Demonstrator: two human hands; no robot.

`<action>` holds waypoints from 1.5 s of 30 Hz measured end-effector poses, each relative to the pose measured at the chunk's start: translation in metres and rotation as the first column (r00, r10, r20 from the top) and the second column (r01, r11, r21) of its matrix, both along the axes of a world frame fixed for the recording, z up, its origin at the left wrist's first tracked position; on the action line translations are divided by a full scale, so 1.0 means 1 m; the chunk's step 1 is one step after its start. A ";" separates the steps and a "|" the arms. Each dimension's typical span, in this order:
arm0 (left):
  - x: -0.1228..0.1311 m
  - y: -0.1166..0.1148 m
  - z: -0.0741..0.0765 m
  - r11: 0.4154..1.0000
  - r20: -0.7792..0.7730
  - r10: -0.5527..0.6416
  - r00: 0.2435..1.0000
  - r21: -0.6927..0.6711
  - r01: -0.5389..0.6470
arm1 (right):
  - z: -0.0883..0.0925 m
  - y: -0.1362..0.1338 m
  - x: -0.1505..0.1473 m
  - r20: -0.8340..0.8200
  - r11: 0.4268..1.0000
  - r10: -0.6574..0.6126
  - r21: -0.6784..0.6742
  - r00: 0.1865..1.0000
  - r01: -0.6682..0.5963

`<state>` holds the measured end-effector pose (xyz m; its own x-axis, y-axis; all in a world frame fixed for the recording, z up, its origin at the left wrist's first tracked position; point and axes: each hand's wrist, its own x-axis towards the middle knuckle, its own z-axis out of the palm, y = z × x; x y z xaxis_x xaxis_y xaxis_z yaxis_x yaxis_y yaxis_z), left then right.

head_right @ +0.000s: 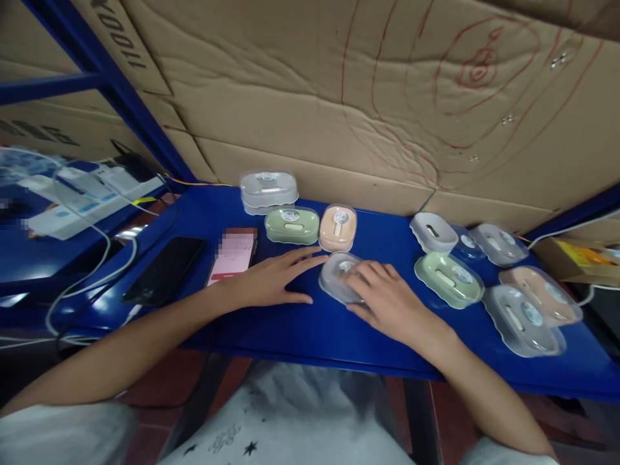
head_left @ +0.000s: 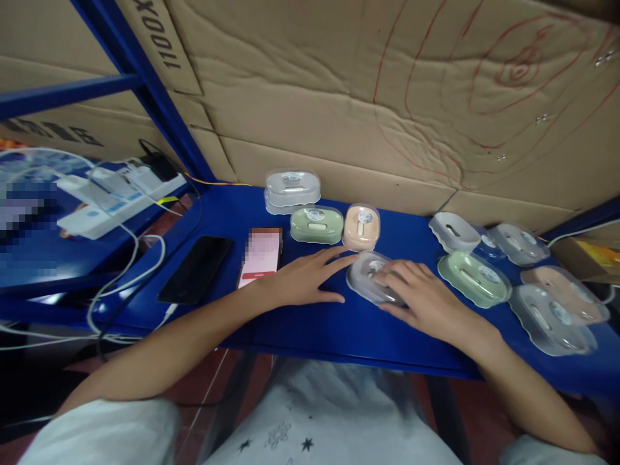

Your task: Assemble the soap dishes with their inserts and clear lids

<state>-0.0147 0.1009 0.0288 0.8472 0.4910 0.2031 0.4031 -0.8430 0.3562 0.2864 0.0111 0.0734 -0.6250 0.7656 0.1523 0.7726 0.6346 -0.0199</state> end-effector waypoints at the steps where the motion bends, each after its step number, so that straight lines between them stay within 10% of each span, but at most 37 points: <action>1: 0.000 -0.001 0.001 1.000 -0.013 0.004 1.000 0.013 -0.004 | 0.000 0.001 0.007 0.035 0.997 -0.072 0.022 0.997 0.071; 5: 0.000 -0.002 0.000 0.997 -0.070 0.011 0.997 0.071 -0.006 | -0.014 0.025 0.029 0.065 0.924 -0.346 0.200 0.936 0.327; 11: 0.000 -0.002 -0.004 0.983 -0.075 0.009 0.997 0.183 0.005 | -0.016 0.052 0.053 -0.051 0.886 -0.419 0.196 0.906 0.421; 17: 0.003 -0.006 -0.001 0.973 -0.116 -0.015 0.993 0.228 0.041 | -0.002 0.048 0.099 0.062 0.607 -0.788 0.249 0.613 0.755; 23: 0.003 -0.005 0.000 0.974 -0.138 -0.037 0.990 0.217 0.066 | -0.016 0.078 0.133 0.130 0.479 -0.874 0.071 0.468 0.875; 34: 0.005 -0.001 -0.002 0.972 -0.146 -0.056 0.988 0.216 0.087 | 0.000 0.120 0.142 0.315 0.445 -0.834 -0.102 0.453 0.890; 45: 0.004 -0.001 -0.002 0.963 -0.149 -0.066 0.987 0.248 0.102 | 0.013 0.137 0.121 0.459 0.391 -0.819 0.004 0.345 0.921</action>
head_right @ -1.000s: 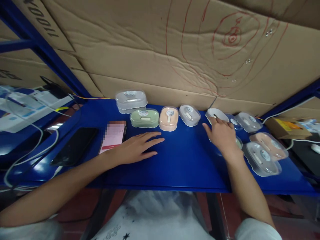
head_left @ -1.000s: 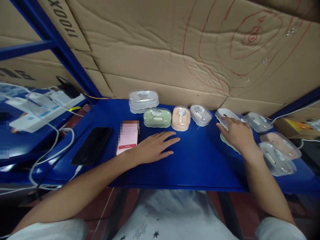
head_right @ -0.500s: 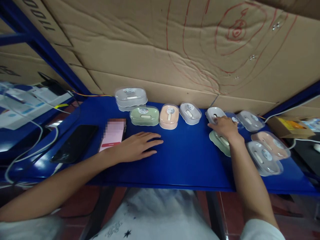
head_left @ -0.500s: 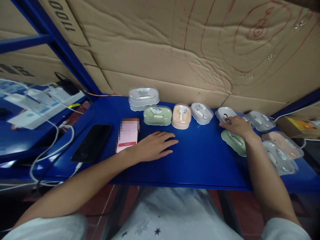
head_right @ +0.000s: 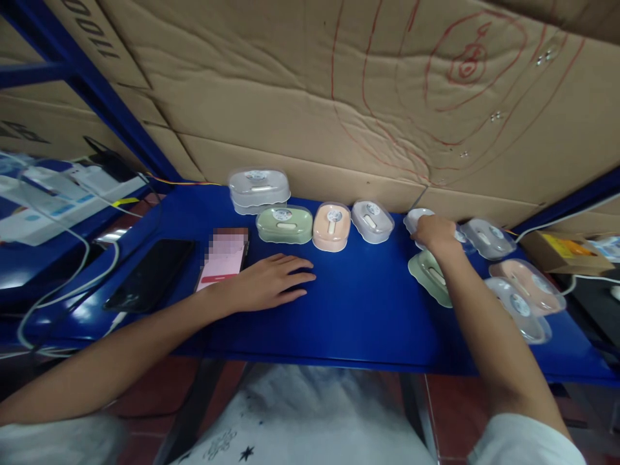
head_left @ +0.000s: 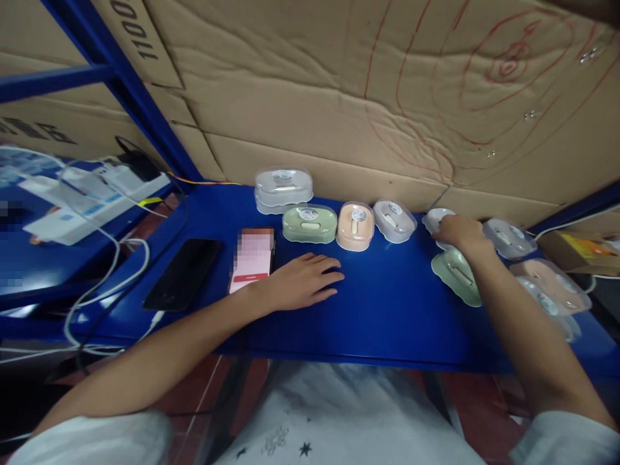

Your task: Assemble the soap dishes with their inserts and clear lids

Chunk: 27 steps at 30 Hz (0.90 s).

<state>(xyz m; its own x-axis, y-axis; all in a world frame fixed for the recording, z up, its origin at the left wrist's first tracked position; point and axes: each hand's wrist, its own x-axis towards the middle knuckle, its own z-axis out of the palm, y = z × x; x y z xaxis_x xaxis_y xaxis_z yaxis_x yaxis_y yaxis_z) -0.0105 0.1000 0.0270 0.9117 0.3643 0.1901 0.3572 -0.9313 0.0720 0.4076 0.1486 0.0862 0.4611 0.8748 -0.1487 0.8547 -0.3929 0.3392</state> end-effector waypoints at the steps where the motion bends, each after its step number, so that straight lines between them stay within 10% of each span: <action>1: 0.000 0.000 0.000 1.000 0.001 0.000 1.000 0.003 0.000 | 0.000 -0.002 -0.002 0.002 1.000 0.011 0.000 1.000 -0.011; 14: 0.000 -0.002 0.003 0.999 0.122 0.006 0.993 0.052 -0.012 | 0.048 -0.071 -0.025 -0.153 0.933 0.308 0.239 0.939 -0.267; 18: -0.001 -0.008 0.008 0.999 0.259 -0.033 0.965 0.025 0.027 | 0.027 -0.121 -0.079 -0.316 0.669 0.743 0.309 0.590 -0.676; 23: 0.003 -0.009 0.004 0.983 0.160 -0.175 0.971 -0.019 0.181 | -0.004 -0.128 -0.128 -0.458 0.458 0.844 0.345 0.279 -0.819; 25: 0.004 -0.008 0.001 0.981 0.148 -0.182 0.972 -0.037 0.190 | -0.001 -0.115 -0.118 -0.478 0.491 0.828 0.367 0.292 -0.790; 27: 0.005 -0.006 0.000 0.984 0.152 -0.166 0.974 -0.034 0.173 | 0.009 -0.096 -0.092 -0.420 0.682 0.722 0.297 0.550 -0.668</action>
